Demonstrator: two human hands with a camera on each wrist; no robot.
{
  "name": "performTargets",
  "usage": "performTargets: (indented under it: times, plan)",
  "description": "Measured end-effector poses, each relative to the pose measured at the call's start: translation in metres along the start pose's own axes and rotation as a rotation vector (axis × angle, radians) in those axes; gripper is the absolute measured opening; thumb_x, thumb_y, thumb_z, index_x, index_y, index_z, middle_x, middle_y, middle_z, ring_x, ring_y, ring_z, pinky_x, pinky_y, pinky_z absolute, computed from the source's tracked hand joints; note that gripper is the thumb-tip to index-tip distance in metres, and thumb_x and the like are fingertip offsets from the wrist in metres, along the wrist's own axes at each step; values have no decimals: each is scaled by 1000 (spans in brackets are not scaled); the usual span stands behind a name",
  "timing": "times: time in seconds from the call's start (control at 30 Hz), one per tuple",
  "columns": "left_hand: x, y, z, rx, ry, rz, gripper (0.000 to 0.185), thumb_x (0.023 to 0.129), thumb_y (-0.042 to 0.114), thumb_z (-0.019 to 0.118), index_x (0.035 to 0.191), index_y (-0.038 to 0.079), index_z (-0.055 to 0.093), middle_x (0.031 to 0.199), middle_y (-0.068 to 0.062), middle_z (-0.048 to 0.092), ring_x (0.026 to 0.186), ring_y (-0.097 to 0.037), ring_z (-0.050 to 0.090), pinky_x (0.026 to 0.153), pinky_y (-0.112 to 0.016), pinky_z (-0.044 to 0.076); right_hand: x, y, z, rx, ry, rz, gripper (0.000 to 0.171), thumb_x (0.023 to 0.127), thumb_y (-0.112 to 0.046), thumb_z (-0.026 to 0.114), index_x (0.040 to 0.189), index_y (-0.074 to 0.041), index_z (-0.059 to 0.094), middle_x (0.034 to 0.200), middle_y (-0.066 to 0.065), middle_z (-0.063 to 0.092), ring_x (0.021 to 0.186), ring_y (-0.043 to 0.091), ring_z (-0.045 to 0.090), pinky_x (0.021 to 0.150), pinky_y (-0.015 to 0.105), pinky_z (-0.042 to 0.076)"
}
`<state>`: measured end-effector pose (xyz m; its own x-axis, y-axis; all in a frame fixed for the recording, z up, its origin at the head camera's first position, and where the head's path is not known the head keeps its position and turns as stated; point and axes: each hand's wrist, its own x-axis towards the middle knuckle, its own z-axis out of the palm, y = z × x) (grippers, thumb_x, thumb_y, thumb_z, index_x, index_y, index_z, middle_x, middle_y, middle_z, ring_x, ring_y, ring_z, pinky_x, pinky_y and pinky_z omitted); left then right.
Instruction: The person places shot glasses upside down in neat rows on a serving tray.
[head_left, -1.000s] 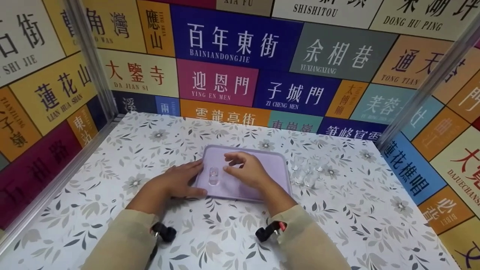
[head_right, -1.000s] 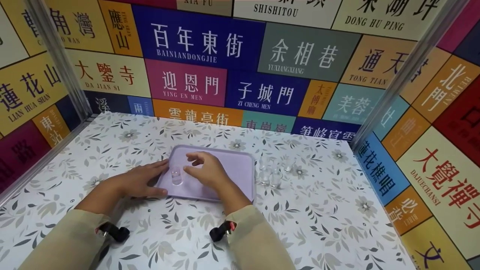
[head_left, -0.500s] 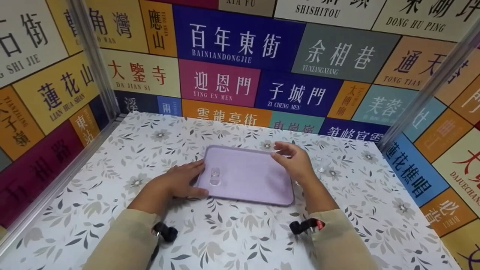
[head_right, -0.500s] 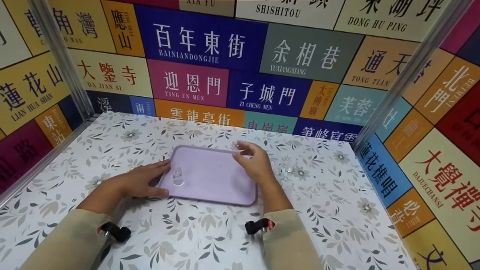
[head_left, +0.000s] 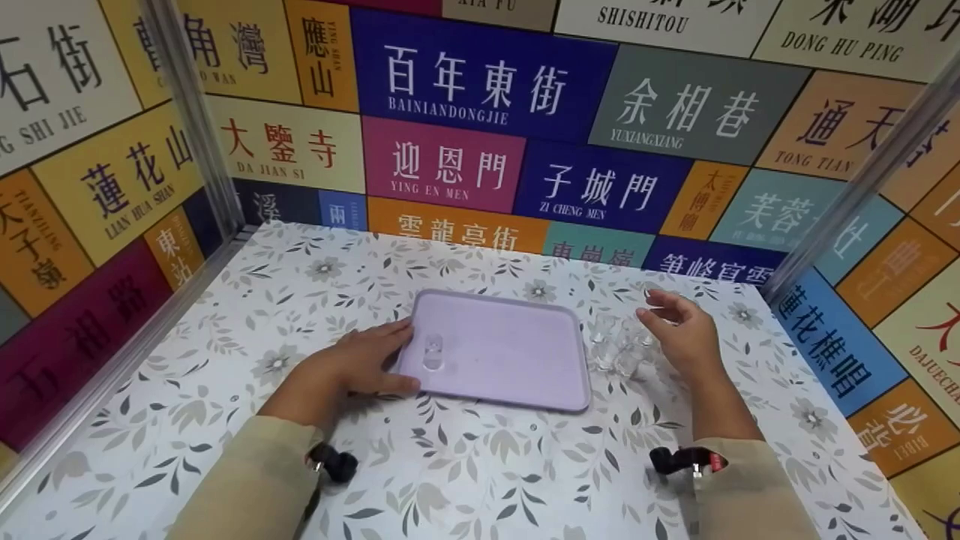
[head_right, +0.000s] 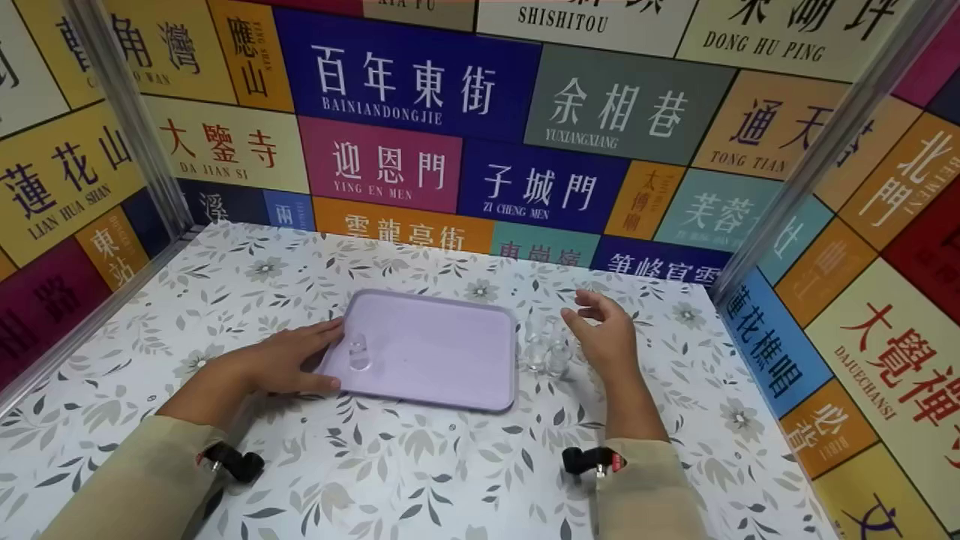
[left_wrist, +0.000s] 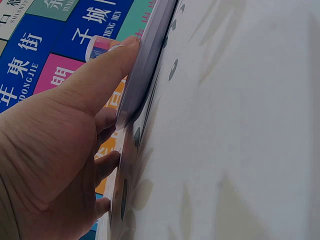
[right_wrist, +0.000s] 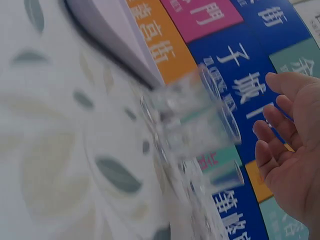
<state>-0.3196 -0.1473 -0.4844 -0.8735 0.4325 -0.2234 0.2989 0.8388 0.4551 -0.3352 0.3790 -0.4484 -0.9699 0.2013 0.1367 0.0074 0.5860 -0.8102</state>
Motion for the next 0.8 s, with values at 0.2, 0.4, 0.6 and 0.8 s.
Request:
performTargets:
  times: [0.2, 0.4, 0.6, 0.8]
  plan:
    - [0, 1, -1, -1, 2, -12, 113, 85, 78, 72, 173, 30, 19, 182, 13, 8, 170, -32, 11, 137, -65, 5, 3, 14, -14, 31, 11, 80, 78, 92, -67, 74, 155, -26, 57, 155, 5, 61, 136, 16, 57, 87, 11, 53]
    - [-1, 2, -2, -3, -2, -21, 114, 85, 79, 73, 173, 32, 18, 182, 14, 7, 170, -33, 11, 137, -67, 7, 4, 21, -17, 62, 24, 92, 77, 92, -64, 76, 156, -25, 57, 157, 7, 60, 128, 9, 59, 83, 10, 55]
    - [-2, 4, -2, -18, -3, -35, 113, 84, 77, 74, 173, 33, 18, 182, 15, 7, 170, -34, 10, 136, -67, 5, 7, 33, -20, 89, 19, 129, 76, 93, -61, 76, 157, -26, 55, 160, 5, 56, 139, 16, 55, 92, 12, 53]
    - [-4, 5, -2, -13, 3, -25, 114, 85, 76, 74, 173, 30, 19, 182, 14, 8, 170, -32, 11, 138, -64, 2, 10, 47, -17, 71, -33, 143, 83, 96, -56, 76, 165, -21, 44, 167, 8, 49, 153, 28, 47, 105, 22, 51]
